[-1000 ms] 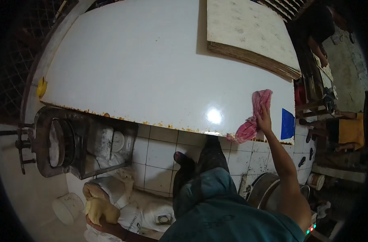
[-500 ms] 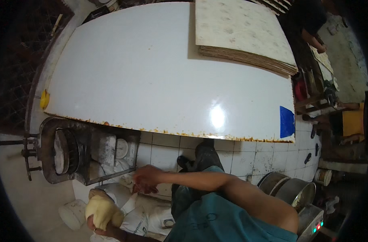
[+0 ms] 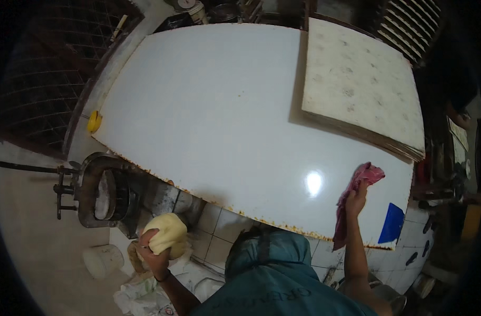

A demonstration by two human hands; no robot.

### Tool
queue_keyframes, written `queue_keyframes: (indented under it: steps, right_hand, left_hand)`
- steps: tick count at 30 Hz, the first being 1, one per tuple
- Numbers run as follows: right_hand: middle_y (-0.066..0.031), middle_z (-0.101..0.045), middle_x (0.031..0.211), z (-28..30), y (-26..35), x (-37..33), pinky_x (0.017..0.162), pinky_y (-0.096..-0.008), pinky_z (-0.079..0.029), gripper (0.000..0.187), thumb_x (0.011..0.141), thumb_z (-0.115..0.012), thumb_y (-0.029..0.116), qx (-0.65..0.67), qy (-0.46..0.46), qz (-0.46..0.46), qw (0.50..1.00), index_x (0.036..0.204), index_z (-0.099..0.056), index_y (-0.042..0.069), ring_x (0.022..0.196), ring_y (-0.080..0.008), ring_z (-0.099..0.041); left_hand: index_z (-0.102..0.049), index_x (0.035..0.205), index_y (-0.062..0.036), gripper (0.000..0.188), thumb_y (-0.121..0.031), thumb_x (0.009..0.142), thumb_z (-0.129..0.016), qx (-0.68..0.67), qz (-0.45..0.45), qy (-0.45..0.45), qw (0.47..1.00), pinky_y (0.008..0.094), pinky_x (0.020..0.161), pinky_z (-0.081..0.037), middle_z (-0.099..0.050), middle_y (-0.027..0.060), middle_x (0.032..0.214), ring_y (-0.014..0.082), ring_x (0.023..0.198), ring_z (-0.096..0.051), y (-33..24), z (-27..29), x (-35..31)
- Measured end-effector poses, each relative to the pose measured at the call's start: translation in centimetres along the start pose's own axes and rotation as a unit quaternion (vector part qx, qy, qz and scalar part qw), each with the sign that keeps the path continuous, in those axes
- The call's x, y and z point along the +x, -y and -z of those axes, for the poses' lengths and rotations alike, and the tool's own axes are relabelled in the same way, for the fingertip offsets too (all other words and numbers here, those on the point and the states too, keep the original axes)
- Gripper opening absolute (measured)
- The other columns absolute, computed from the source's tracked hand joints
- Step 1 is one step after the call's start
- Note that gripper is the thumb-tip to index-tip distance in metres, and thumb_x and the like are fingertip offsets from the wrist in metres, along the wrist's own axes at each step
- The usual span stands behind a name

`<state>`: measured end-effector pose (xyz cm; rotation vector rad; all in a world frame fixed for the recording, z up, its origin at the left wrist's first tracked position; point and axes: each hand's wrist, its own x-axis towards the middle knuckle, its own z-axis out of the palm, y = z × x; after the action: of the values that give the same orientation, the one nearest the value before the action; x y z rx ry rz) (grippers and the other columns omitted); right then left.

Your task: The person wipes a work table with a cloth, uses a scraper to portion dough pieces, and handles a large mass of dough inside an industrial mixer.

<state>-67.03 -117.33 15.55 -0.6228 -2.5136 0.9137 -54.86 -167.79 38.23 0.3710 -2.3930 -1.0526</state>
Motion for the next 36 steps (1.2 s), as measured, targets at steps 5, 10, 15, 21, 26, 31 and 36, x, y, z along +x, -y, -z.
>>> queue_keyframes:
  steps: [5, 10, 15, 21, 26, 31, 36]
  right_hand:
    - [-0.0276, -0.034, 0.123, -8.8, 14.8, -1.0, 0.098, -0.0466, -0.024, 0.05, 0.072, -0.053, 0.008, 0.005, 0.141, 0.196, 0.97, 0.118, -0.039, -0.004, 0.115, -0.0426, -0.031]
    - [-0.0253, -0.037, 0.121, -21.5, 24.4, 4.0, 0.094, -0.0448, -0.029, 0.045, 0.07, -0.051, 0.003, 0.045, 0.118, 0.319, 0.939, 0.114, -0.043, -0.003, 0.109, -0.0413, -0.037]
    - [-0.0272, -0.048, 0.099, -36.3, 36.3, -2.6, 0.077, -0.0415, -0.04, 0.026, 0.079, -0.038, 0.008, 0.221, 0.313, 0.17, 0.908, 0.1, -0.048, -0.004, 0.087, -0.039, -0.049]
    - [-0.0145, -0.06, 0.088, -32.8, 44.9, -36.7, 0.073, -0.0327, -0.044, 0.019, 0.077, -0.053, 0.015, 0.268, 0.711, 0.285, 0.585, 0.088, -0.06, 0.001, 0.085, -0.0266, -0.057]
    - [-0.0089, -0.059, 0.1, -28.5, 46.5, -25.9, 0.081, -0.0283, -0.043, 0.026, 0.075, -0.055, 0.008, 0.372, 0.831, -0.074, 0.408, 0.101, -0.057, 0.002, 0.09, -0.0184, -0.055]
    - [-0.0055, -0.056, 0.08, -23.9, 35.1, -4.7, 0.056, -0.0216, -0.045, 0.041, 0.079, -0.045, 0.013, 0.356, 0.362, -0.026, 0.861, 0.119, -0.043, 0.002, 0.061, -0.0101, -0.052]
    - [-0.0158, -0.056, 0.094, -32.6, 23.6, 6.9, 0.08, -0.0326, -0.042, 0.04, 0.077, -0.056, 0.013, -0.003, 0.041, 0.121, 0.992, 0.11, -0.046, -0.007, 0.09, -0.0255, -0.054]
  left_hand:
    - [-0.05, 0.094, -0.0049, 0.039, 0.001, 0.058, -0.064, 0.045, 0.046, -0.006, 0.998, 0.0297, 0.078, -0.041, -0.051, 0.0091, 0.092, 0.02, 0.085, -0.051, 2.9, 1.0, -1.4]
    - [-0.047, 0.095, -0.0029, 0.043, 0.004, 0.055, -0.059, 0.02, 0.31, -0.01, 0.951, 0.0307, 0.078, -0.042, -0.051, 0.0084, 0.092, 0.0191, 0.085, -0.051, 6.5, 4.6, -8.8]
    - [-0.045, 0.098, -0.0004, 0.044, 0.002, 0.055, -0.052, -0.122, 0.348, -0.172, 0.913, 0.0276, 0.073, -0.043, -0.051, 0.0089, 0.09, 0.0177, 0.082, -0.051, 9.4, 7.6, -12.5]
    - [-0.047, 0.092, -0.0036, 0.042, -0.01, 0.056, -0.066, -0.02, 0.271, -0.233, 0.934, 0.0306, 0.078, -0.04, -0.05, 0.0072, 0.09, 0.0181, 0.083, -0.049, 13.5, 12.1, -1.9]
    - [-0.047, 0.094, -0.0057, 0.045, -0.009, 0.053, -0.067, 0.031, 0.24, -0.171, 0.955, 0.0306, 0.079, -0.039, -0.05, 0.007, 0.09, 0.0191, 0.084, -0.049, 19.8, 17.5, 1.2]
    - [-0.05, 0.09, -0.0041, 0.036, -0.002, 0.055, -0.059, -0.107, 0.364, -0.197, 0.904, 0.0297, 0.074, -0.041, -0.052, 0.0091, 0.085, 0.0208, 0.079, -0.052, 26.6, 16.1, 0.8]
    - [-0.052, 0.087, -0.0035, 0.033, -0.005, 0.057, -0.064, 0.028, 0.394, -0.102, 0.913, 0.0357, 0.071, -0.043, -0.055, 0.0128, 0.082, 0.0286, 0.079, -0.054, 28.9, 16.0, -3.2]
